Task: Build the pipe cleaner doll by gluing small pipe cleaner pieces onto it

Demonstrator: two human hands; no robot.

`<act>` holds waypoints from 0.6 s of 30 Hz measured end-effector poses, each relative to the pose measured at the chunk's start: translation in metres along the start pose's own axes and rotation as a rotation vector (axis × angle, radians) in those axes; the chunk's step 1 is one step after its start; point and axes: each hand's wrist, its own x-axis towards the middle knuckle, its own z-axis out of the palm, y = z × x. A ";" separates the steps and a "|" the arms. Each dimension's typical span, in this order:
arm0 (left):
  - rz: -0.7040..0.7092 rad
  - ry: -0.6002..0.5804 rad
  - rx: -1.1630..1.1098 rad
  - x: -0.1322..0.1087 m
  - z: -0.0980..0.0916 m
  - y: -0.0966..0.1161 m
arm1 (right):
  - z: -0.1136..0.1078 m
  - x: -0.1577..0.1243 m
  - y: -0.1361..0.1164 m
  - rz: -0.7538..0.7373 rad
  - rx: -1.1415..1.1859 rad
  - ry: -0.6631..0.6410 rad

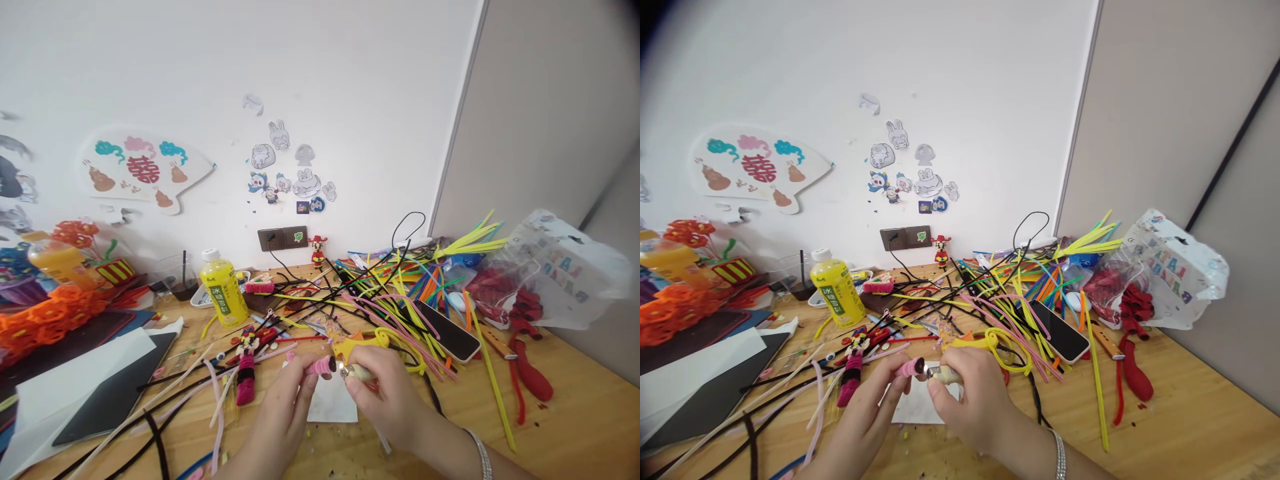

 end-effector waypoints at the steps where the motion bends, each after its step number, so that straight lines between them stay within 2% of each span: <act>1: 0.009 -0.002 0.006 0.000 0.000 0.000 | 0.000 0.000 0.000 0.007 -0.013 -0.007; 8: 0.070 0.039 0.101 -0.002 0.000 -0.008 | 0.000 0.001 -0.001 0.023 -0.053 -0.013; 14: 0.223 0.121 0.239 0.002 -0.002 -0.010 | -0.001 0.001 -0.002 0.056 -0.076 -0.016; 18: 0.245 0.137 0.303 0.001 -0.002 -0.015 | 0.000 0.002 -0.003 0.078 -0.115 -0.045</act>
